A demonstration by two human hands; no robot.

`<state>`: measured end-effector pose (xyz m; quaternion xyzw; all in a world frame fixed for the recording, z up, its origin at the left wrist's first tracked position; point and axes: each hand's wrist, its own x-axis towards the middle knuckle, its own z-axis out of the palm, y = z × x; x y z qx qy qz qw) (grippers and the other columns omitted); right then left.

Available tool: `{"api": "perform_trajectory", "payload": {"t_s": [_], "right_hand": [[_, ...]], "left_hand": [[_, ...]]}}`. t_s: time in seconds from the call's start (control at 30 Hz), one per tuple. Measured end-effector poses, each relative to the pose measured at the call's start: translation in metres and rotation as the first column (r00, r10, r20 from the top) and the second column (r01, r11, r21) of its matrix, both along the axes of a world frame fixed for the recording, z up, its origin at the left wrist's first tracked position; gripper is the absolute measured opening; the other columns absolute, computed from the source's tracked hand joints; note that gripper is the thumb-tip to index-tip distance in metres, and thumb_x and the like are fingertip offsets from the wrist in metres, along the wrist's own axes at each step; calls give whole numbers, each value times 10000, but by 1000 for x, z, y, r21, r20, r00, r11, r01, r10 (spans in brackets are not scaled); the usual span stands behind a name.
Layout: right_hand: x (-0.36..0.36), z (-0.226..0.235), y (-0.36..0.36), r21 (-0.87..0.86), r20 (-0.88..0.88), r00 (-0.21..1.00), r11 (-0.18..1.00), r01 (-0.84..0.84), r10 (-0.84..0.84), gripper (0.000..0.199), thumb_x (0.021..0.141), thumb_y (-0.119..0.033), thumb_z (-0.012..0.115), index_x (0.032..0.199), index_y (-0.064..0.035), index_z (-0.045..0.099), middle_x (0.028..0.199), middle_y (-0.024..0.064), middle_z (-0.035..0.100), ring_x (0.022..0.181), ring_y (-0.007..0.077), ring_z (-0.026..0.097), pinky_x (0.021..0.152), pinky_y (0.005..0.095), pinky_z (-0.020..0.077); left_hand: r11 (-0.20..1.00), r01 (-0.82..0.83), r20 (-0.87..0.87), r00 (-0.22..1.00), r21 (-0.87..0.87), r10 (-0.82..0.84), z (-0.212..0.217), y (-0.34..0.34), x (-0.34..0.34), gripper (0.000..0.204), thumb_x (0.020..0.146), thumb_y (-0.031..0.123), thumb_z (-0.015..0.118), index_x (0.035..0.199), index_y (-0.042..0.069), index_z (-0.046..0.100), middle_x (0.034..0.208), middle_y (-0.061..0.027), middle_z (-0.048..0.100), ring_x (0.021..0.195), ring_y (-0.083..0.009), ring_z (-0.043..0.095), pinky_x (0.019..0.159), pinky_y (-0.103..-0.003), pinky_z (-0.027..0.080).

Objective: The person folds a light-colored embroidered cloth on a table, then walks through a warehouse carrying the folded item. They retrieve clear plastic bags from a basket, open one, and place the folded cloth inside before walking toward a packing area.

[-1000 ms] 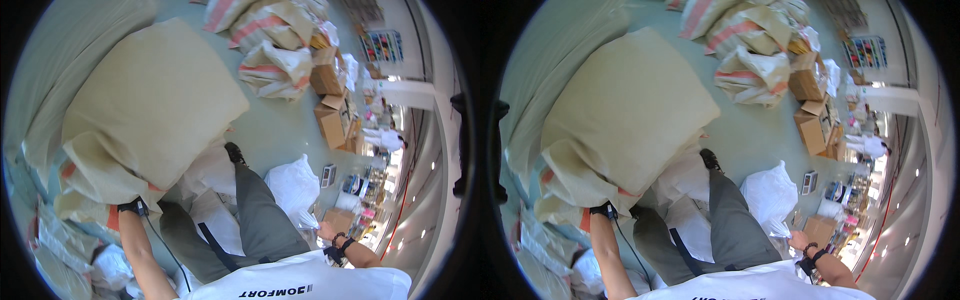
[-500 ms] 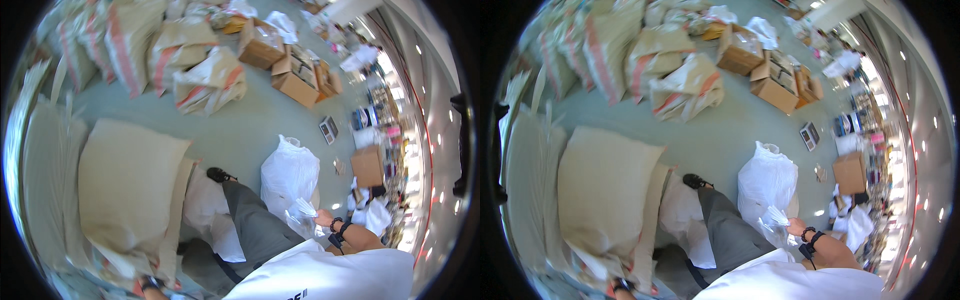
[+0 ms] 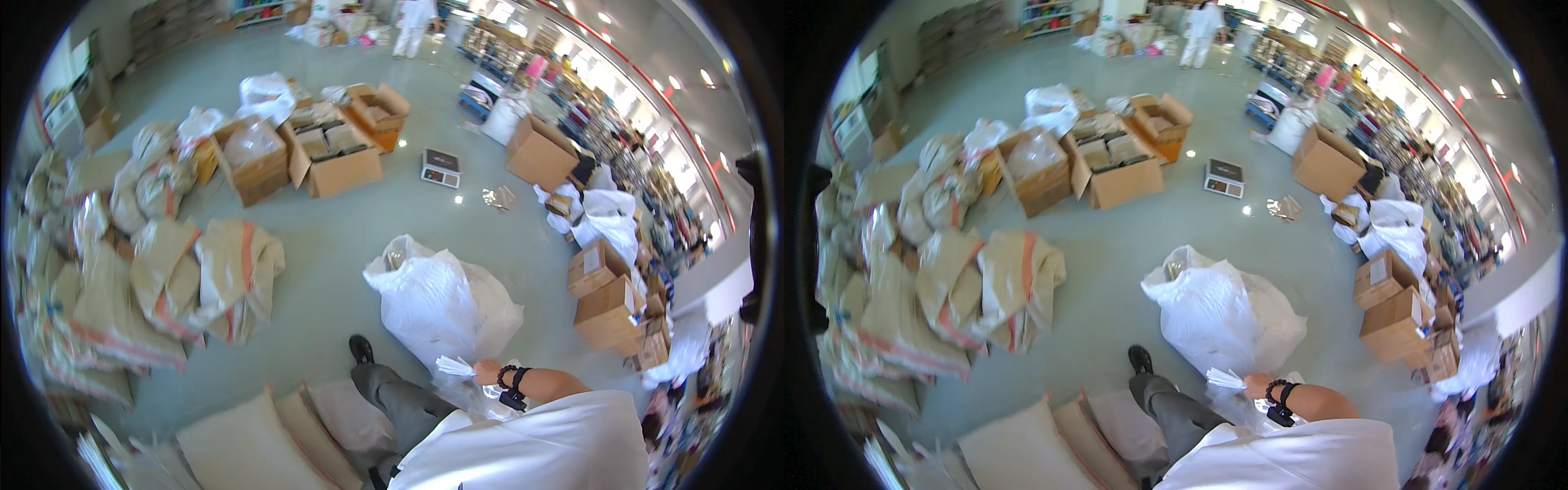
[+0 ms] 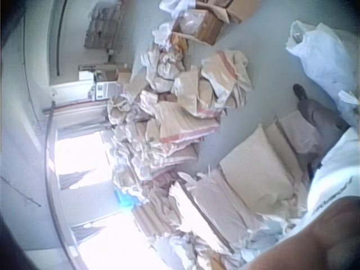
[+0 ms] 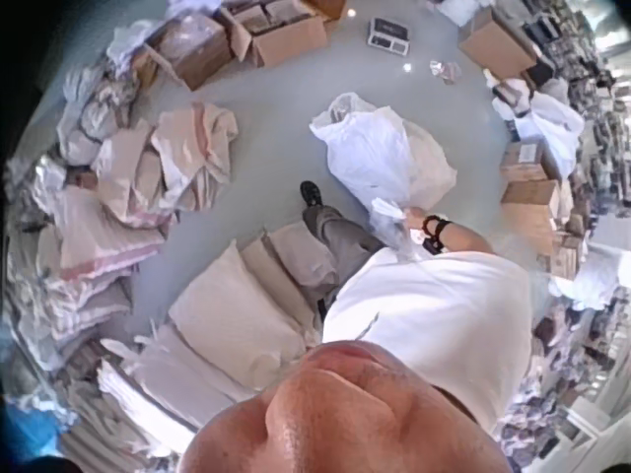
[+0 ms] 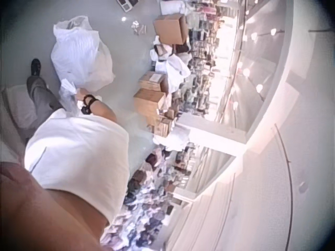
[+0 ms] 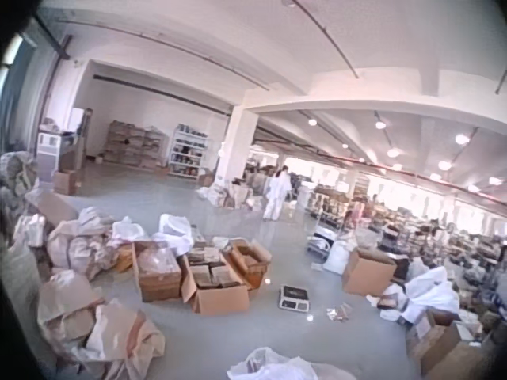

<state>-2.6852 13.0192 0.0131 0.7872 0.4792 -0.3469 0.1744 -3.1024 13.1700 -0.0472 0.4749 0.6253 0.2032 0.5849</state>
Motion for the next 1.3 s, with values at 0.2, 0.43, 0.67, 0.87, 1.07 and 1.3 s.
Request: {"api": "perform_trajectory", "payload": {"t_s": [0.2, 0.43, 0.67, 0.87, 1.07, 1.3], "right_hand": [[59, 14, 93, 162, -65, 960, 946, 279, -272, 295, 781, -222, 559, 997, -76, 697, 894, 234, 684, 854, 425, 662, 775, 519, 535], [122, 70, 172, 489, -187, 871, 726, 484, -455, 348, 773, -326, 615, 917, -12, 662, 843, 246, 670, 809, 445, 648, 717, 525, 526], [96, 63, 113, 348, -141, 737, 664, 662, -661, 379, 776, -329, 596, 1049, -83, 687, 992, 204, 692, 938, 398, 661, 807, 479, 545], [18, 22, -10, 66, 1, 373, 372, 926, -928, 413, 767, -380, 633, 1041, -84, 725, 1043, 188, 702, 968, 364, 676, 838, 437, 549], [-69, 30, -39, 59, 11, 122, 122, 991, -992, 413, 743, -333, 597, 1024, -55, 719, 1032, 214, 696, 985, 378, 666, 878, 443, 536], [-75, 36, 18, 141, -35, 256, 249, 958, -966, 393, 774, -356, 602, 1027, -77, 713, 997, 197, 703, 922, 381, 677, 834, 462, 545]], "left_hand": [[951, 309, -28, 951, 10, -308, 52, 158, 107, 175, 818, 232, 611, 837, 76, 687, 687, -135, 651, 754, -290, 636, 707, -409, 499], [793, 609, -74, 792, 31, -605, 97, 259, 204, 173, 817, 235, 613, 831, 78, 683, 681, -133, 648, 740, -286, 634, 694, -408, 497], [585, 809, -103, 587, 54, -803, 122, 306, 281, 172, 817, 239, 615, 824, 79, 680, 675, -131, 644, 726, -282, 632, 681, -408, 495], [450, 892, -114, 453, 54, -884, 130, 320, 307, 171, 817, 241, 617, 819, 81, 676, 670, -129, 641, 714, -279, 630, 670, -407, 493], [350, 935, -112, 354, 55, -928, 137, 337, 311, 171, 817, 244, 618, 813, 82, 673, 665, -127, 638, 702, -275, 629, 659, -407, 491], [316, 948, -103, 318, 33, -942, 136, 361, 298, 171, 816, 247, 620, 806, 84, 669, 658, -125, 635, 688, -271, 626, 646, -406, 489]]}}
